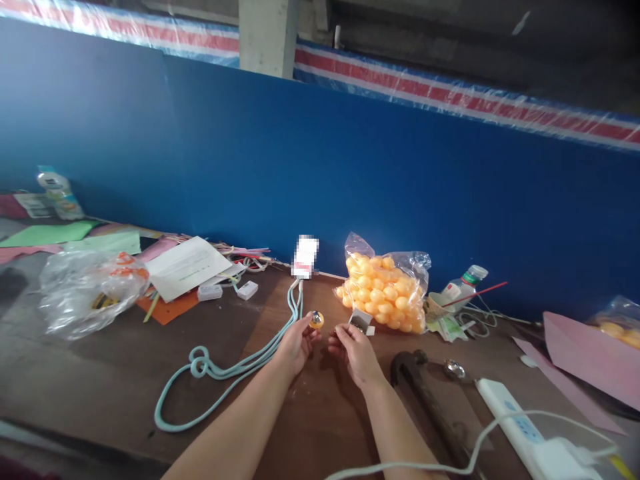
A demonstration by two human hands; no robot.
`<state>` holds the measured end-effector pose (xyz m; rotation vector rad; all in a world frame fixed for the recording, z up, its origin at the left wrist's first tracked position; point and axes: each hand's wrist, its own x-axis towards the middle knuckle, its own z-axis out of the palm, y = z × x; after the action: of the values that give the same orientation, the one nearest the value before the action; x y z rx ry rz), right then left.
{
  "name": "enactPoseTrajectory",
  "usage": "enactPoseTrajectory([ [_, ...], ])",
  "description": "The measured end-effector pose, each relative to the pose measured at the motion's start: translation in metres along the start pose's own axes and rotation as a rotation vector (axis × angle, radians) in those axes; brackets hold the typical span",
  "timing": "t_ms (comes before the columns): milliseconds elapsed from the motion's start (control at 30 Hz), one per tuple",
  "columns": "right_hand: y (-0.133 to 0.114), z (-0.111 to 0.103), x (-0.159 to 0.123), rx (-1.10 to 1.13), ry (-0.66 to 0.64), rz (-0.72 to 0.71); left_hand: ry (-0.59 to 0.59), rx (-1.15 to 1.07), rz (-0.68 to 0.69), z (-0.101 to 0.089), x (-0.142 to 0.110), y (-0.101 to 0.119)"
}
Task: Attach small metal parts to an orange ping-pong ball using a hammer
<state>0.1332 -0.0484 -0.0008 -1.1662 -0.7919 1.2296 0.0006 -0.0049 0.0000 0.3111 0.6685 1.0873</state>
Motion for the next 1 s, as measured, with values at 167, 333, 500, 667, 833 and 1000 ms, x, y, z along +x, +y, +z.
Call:
enactPoseTrajectory([
  [167, 0.000, 0.000, -0.004, 0.085, -0.034, -0.007, -0.003, 0.017, -0.035, 0.001, -0.003, 0.002],
  [333, -0.001, 0.001, -0.006, 0.168, -0.057, 0.058, -0.005, 0.034, -0.060, 0.002, -0.004, 0.002],
  [500, 0.001, 0.004, -0.009, 0.246, -0.130, 0.097, -0.007, 0.051, -0.063, 0.000, -0.003, 0.001],
  [667, 0.001, 0.006, -0.012, 0.297, -0.127, 0.106, -0.078, 0.056, -0.072, -0.003, -0.003, -0.001],
  [833, -0.004, 0.006, -0.012, 0.302, -0.089, 0.092, -0.054, 0.087, -0.070, -0.002, -0.004, -0.001],
  [1000, -0.003, 0.006, -0.012, 0.268, -0.085, 0.085, -0.044, 0.102, -0.074, 0.000, -0.007, 0.001],
])
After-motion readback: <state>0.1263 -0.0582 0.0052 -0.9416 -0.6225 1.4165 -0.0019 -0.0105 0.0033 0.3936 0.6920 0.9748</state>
